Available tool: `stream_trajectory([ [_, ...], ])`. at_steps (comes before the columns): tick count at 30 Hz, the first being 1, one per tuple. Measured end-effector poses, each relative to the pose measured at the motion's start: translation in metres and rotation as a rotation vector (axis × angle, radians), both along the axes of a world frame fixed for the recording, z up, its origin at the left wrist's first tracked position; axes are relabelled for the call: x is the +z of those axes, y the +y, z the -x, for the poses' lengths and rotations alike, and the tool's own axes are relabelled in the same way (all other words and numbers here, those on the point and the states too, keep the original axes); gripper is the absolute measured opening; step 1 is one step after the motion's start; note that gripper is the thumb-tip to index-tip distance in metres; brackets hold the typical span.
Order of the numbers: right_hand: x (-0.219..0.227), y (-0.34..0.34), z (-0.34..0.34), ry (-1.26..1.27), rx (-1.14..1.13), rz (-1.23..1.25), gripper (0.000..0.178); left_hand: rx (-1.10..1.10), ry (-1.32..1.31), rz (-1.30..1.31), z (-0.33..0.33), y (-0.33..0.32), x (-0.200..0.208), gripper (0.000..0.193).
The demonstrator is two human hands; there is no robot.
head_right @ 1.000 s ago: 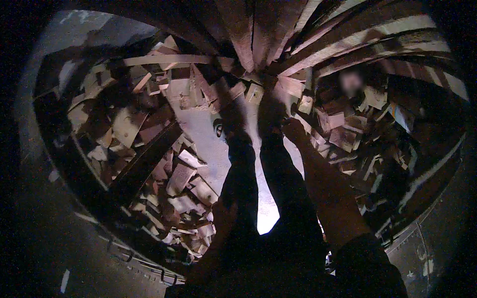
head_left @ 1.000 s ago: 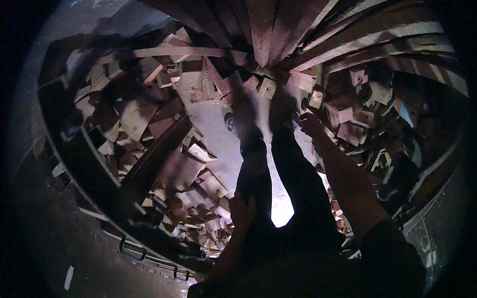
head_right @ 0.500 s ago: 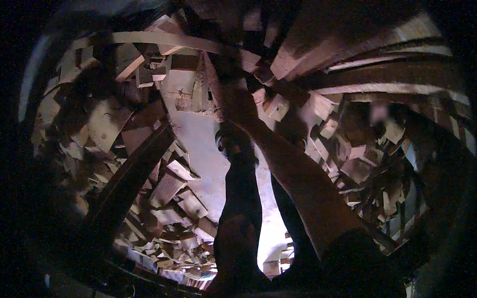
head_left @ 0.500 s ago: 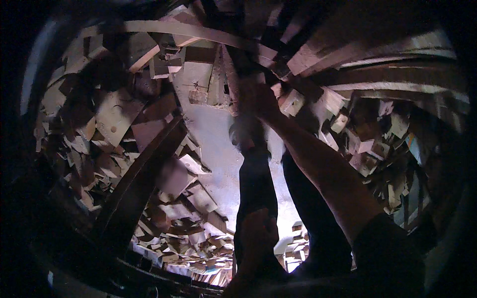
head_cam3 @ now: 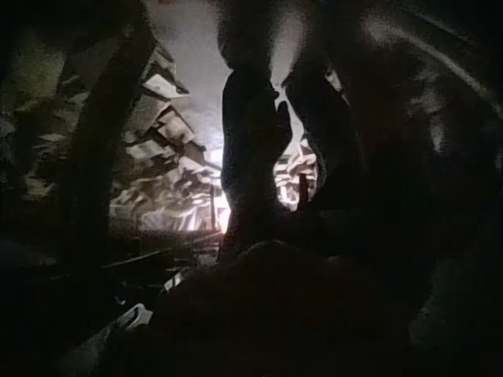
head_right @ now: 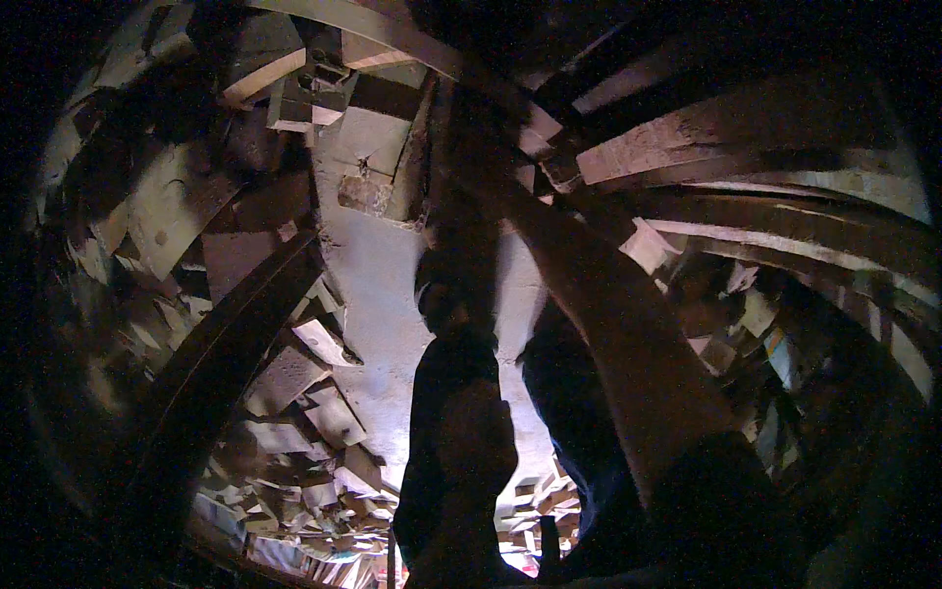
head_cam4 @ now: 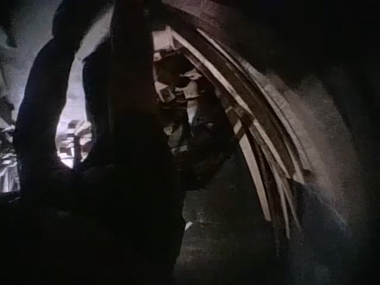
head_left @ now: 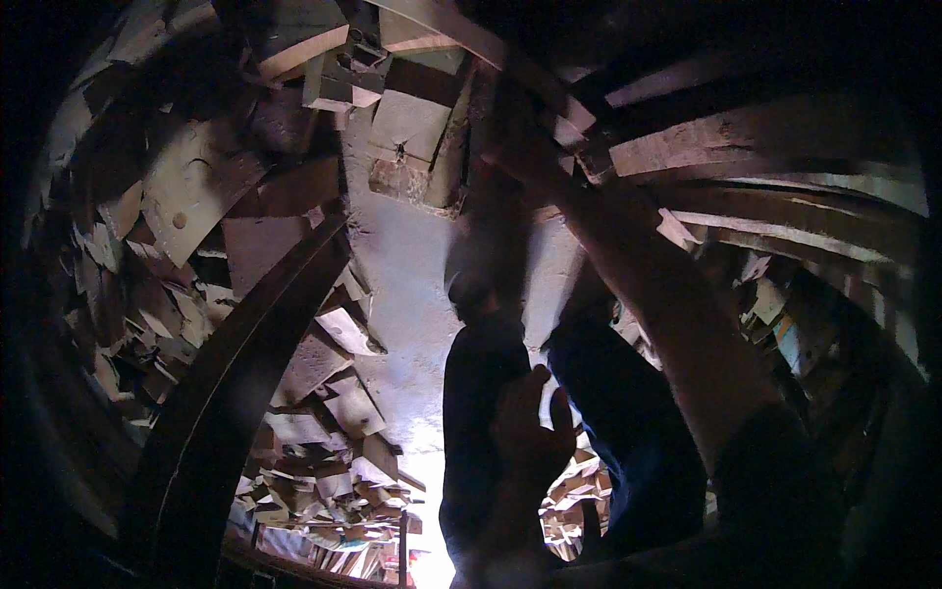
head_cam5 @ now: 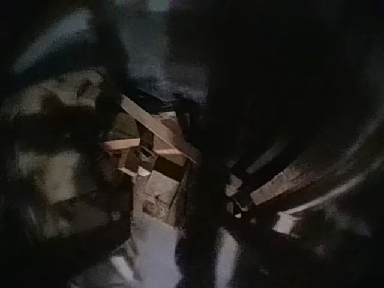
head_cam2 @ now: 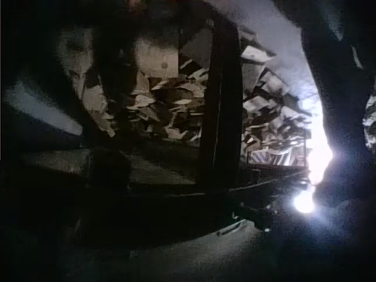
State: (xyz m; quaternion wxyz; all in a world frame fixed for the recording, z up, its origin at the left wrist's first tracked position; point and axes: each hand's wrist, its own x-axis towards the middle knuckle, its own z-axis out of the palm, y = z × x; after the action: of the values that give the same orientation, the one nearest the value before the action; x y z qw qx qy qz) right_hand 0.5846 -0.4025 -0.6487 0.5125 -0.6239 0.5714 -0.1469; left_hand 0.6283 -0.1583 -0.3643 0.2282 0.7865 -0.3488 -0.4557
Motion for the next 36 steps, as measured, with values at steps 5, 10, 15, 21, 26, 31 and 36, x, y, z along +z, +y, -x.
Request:
stream_trajectory([
  [5, 0.001, -0.010, 0.038, -0.252, -0.023, -0.326, 0.081, 0.040, 0.003, 0.087, -0.010, -0.005, -0.008, 0.023],
  [10, -0.004, 0.021, 0.044, 0.394, 0.404, 0.437, 0.062, 0.149, 0.097, 0.020, -0.008, -0.015, -0.013, 0.025],
  [15, 0.008, 0.072, -0.008, 0.262, 0.343, 0.390, 0.059, 0.070, 0.073, -0.023, -0.007, -0.026, -0.014, 0.024],
  [21, -0.008, 0.098, -0.075, 0.222, 0.333, 0.053, 0.055, 0.096, 0.207, -0.093, -0.005, -0.036, -0.009, 0.029],
  [26, -0.023, 0.088, -0.061, 0.079, 0.232, -0.145, 0.052, 0.177, 0.240, -0.124, -0.008, -0.040, -0.005, 0.032],
  [31, -0.004, 0.094, 0.003, -0.301, -0.035, -0.441, 0.049, 0.273, 0.257, -0.092, -0.011, -0.026, -0.018, 0.028],
  [36, 0.068, 0.094, 0.057, -0.437, -0.227, -0.590, 0.044, 0.251, 0.119, 0.000, -0.004, -0.033, -0.016, 0.024],
])
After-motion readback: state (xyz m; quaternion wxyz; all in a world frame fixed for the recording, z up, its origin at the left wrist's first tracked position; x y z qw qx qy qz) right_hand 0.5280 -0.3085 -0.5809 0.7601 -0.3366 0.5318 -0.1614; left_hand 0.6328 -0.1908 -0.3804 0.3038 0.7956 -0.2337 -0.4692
